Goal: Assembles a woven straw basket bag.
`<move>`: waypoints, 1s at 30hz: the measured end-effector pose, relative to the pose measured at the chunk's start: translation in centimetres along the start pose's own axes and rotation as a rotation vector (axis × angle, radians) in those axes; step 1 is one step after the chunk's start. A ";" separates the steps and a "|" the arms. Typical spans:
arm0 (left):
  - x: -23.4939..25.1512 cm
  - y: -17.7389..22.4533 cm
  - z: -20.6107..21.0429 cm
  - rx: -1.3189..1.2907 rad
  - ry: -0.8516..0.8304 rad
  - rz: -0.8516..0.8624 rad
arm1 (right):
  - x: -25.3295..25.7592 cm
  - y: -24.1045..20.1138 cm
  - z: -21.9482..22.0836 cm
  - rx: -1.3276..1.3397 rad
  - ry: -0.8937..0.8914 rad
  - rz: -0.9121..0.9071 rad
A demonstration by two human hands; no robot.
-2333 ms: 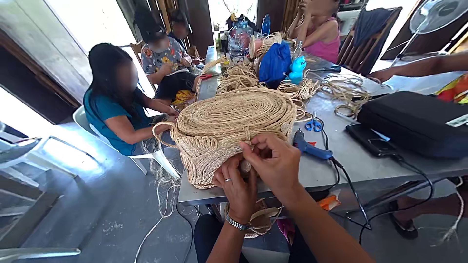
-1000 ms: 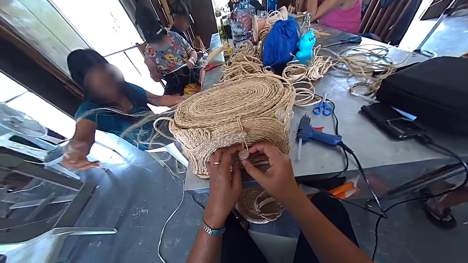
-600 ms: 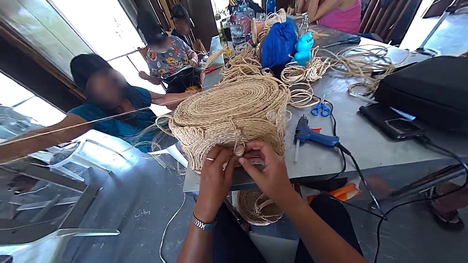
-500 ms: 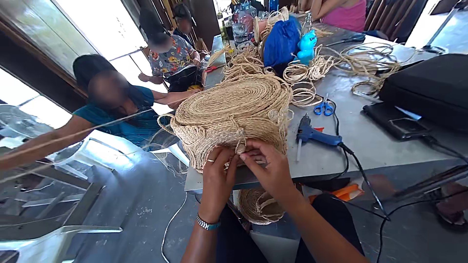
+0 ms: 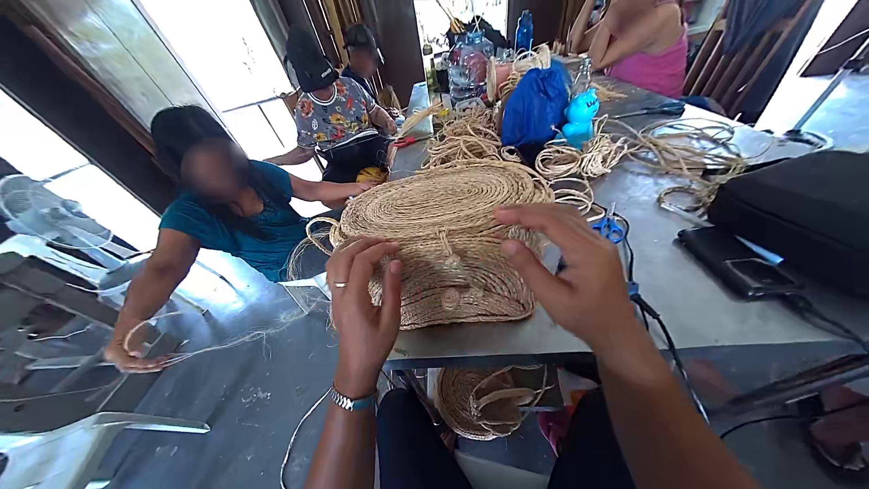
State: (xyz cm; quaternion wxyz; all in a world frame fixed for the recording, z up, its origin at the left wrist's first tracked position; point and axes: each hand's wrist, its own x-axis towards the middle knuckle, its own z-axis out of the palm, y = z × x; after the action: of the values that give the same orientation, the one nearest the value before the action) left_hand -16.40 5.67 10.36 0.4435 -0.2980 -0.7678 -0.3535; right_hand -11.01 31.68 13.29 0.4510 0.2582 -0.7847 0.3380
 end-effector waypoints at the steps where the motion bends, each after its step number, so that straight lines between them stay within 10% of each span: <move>1: 0.1 -0.2 0.5 0.008 -0.008 0.014 | 0.8 1.0 0.0 -0.069 -0.048 -0.006; 9: -1.1 0.4 2.4 -0.020 0.110 0.008 | 4.8 0.3 1.0 -0.155 -0.537 -0.240; 17: -2.4 1.5 1.1 -0.019 0.090 -0.010 | 9.8 -1.4 0.3 0.298 -0.253 -0.093; 23: -3.1 2.4 0.6 -0.021 0.101 -0.016 | 9.4 -2.3 0.1 -0.057 -0.933 -0.235; 30: -3.6 3.5 -0.6 -0.022 0.059 -0.017 | 5.6 0.1 1.9 0.133 -0.495 -0.375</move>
State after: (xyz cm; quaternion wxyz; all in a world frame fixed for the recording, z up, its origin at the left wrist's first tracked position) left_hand -11.89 6.65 8.32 0.4596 -0.2857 -0.7530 -0.3744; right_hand -14.67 29.74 17.46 0.2828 0.5016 -0.7856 0.2265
